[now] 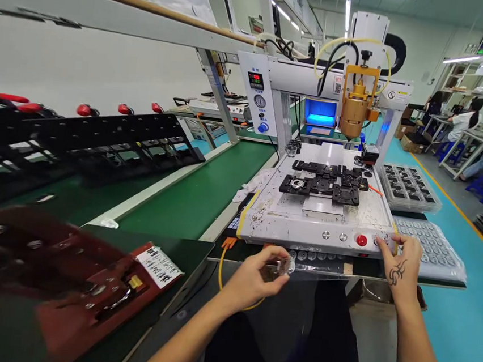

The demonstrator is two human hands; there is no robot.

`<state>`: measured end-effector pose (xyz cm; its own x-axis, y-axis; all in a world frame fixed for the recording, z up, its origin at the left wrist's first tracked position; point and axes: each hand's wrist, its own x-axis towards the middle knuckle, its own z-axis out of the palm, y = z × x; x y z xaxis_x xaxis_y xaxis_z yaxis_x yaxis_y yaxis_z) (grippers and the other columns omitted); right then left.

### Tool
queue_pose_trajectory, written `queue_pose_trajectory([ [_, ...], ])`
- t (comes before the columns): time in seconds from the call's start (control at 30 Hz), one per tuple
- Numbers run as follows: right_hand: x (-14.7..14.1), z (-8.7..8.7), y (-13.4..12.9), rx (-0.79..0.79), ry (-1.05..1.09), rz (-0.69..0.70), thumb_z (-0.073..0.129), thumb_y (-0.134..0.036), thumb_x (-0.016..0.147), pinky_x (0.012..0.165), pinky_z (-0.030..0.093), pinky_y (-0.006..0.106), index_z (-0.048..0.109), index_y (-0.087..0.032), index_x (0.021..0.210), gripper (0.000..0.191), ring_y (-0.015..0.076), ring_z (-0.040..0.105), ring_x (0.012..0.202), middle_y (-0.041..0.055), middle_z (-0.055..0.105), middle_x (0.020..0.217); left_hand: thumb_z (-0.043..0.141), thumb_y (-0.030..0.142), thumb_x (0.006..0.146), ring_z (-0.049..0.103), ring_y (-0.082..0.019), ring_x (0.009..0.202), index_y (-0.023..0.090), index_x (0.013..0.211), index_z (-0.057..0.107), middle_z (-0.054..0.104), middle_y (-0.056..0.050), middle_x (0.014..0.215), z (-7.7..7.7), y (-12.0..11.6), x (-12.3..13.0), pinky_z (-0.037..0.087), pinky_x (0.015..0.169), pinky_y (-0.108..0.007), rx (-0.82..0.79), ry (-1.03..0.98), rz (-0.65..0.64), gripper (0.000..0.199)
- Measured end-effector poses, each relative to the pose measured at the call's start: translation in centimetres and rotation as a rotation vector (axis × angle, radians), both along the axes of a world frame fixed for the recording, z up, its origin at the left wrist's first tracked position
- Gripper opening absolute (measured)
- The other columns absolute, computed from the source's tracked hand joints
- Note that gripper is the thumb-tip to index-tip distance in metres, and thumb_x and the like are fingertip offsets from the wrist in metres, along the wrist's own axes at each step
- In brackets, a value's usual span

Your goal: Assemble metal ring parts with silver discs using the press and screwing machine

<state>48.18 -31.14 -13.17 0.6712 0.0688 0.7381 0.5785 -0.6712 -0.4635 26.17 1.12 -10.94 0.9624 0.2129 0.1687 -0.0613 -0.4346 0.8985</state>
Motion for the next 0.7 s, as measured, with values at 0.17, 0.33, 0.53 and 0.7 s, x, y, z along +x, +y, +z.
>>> queue_pose_trajectory([
  [0.17, -5.5, -1.4, 4.3, 0.041, 0.025, 0.382, 0.065, -0.031, 0.105, 0.078, 0.052, 0.036, 0.067, -0.019, 0.102, 0.013, 0.0215, 0.062, 0.084, 0.0071, 0.066, 0.093, 0.077, 0.023, 0.076, 0.068, -0.025, 0.115, 0.021, 0.116, 0.066, 0.073, -0.008, 0.128, -2.8, -0.9, 0.9, 0.051, 0.103, -0.039, 0.030, 0.107, -0.160, 0.041],
  [0.33, -10.2, -4.7, 10.8, -0.177, 0.150, 0.817, 0.052, -0.019, 0.111, 0.087, 0.059, 0.034, 0.067, -0.021, 0.121, 0.019, 0.0211, 0.067, 0.099, 0.0093, 0.069, 0.107, 0.074, 0.024, 0.080, 0.065, -0.017, 0.093, 0.018, 0.108, 0.062, 0.065, -0.013, 0.146, -4.7, 1.1, -1.3, 0.052, 0.086, -0.033, -0.082, 0.177, -0.069, 0.031],
  [0.53, -9.8, -7.5, 16.6, -0.351, 0.125, 0.821, 0.051, -0.020, 0.109, 0.087, 0.058, 0.044, 0.070, -0.016, 0.118, 0.022, 0.0285, 0.061, 0.098, 0.0138, 0.065, 0.104, 0.073, 0.024, 0.080, 0.055, -0.010, 0.075, 0.015, 0.108, 0.062, 0.069, -0.013, 0.135, -6.0, 1.8, -1.0, 0.048, 0.071, -0.027, -0.205, 0.218, -0.083, 0.031],
  [0.7, -9.5, -8.9, 17.1, -0.414, 0.049, 0.798, 0.051, -0.023, 0.111, 0.082, 0.054, 0.043, 0.071, -0.013, 0.113, 0.023, 0.0291, 0.058, 0.094, 0.0150, 0.064, 0.102, 0.075, 0.023, 0.079, 0.052, -0.008, 0.071, 0.015, 0.108, 0.064, 0.067, -0.013, 0.141, -7.0, 2.3, -0.5, 0.045, 0.066, -0.024, -0.214, 0.244, -0.105, 0.033],
])
